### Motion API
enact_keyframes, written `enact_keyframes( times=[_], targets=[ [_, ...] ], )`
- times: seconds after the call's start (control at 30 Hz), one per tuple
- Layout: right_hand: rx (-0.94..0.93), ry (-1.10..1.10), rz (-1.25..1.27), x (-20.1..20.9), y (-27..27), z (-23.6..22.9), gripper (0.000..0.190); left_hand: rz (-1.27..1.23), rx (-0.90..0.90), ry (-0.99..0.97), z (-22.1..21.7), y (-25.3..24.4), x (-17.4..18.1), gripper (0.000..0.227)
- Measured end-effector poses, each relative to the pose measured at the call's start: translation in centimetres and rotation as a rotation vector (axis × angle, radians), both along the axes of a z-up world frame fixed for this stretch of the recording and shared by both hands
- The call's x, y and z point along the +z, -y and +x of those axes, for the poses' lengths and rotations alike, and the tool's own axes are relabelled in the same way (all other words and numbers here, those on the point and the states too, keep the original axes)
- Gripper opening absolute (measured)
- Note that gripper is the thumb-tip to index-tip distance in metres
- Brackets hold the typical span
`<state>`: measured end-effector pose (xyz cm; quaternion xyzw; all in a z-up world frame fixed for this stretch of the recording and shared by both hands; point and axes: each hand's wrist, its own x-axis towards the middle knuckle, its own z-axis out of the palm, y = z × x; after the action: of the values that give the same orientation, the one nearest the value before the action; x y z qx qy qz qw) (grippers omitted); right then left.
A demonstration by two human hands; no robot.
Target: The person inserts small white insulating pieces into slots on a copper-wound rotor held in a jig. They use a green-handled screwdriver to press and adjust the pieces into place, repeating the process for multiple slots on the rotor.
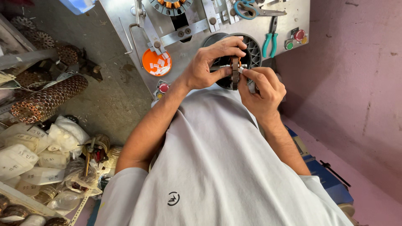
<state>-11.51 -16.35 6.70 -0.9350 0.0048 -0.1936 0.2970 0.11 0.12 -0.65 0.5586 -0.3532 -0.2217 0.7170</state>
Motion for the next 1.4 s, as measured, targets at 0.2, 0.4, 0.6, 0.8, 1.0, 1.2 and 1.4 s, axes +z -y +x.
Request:
enact_keyframes(
  times=[0.2, 0.4, 0.6, 0.8, 1.0, 1.2, 1.4],
  targets=[
    [0.108, -0.057, -0.061, 0.4, 0.7, 0.8, 0.024, -0.012, 0.002, -0.035, -0.1, 0.2, -0.7, 0.037],
    [0.103, -0.366, 0.115, 1.8, 2.3, 2.2, 0.016, -0.021, -0.005, -0.046, -0.2, 0.3, -1.1, 0.036],
    [0.177, -0.550, 0.523, 2.0, 4.9, 3.5, 0.020, -0.089, -0.032, -0.058, 0.2, 0.0, -0.7, 0.045],
    [0.073, -0.626, 0.524, 0.3, 4.9, 4.1, 0.018, -0.154, -0.116, -0.223, 0.2, 0.1, -1.9, 0.047],
    [0.017, -0.716, 0.674, 0.5, 4.2, 5.5, 0.016, -0.220, -0.106, -0.294, 0.0, 0.1, -3.2, 0.049],
    [0.015, -0.742, 0.751, 0.8, 3.4, 5.8, 0.019, -0.226, -0.026, -0.424, -0.7, 0.9, -3.2, 0.045],
    [-0.117, -0.740, 0.825, -0.1, 3.0, 4.6, 0.019, -0.134, 0.060, -0.385, -1.0, 1.1, -2.1, 0.043]
  ],
)
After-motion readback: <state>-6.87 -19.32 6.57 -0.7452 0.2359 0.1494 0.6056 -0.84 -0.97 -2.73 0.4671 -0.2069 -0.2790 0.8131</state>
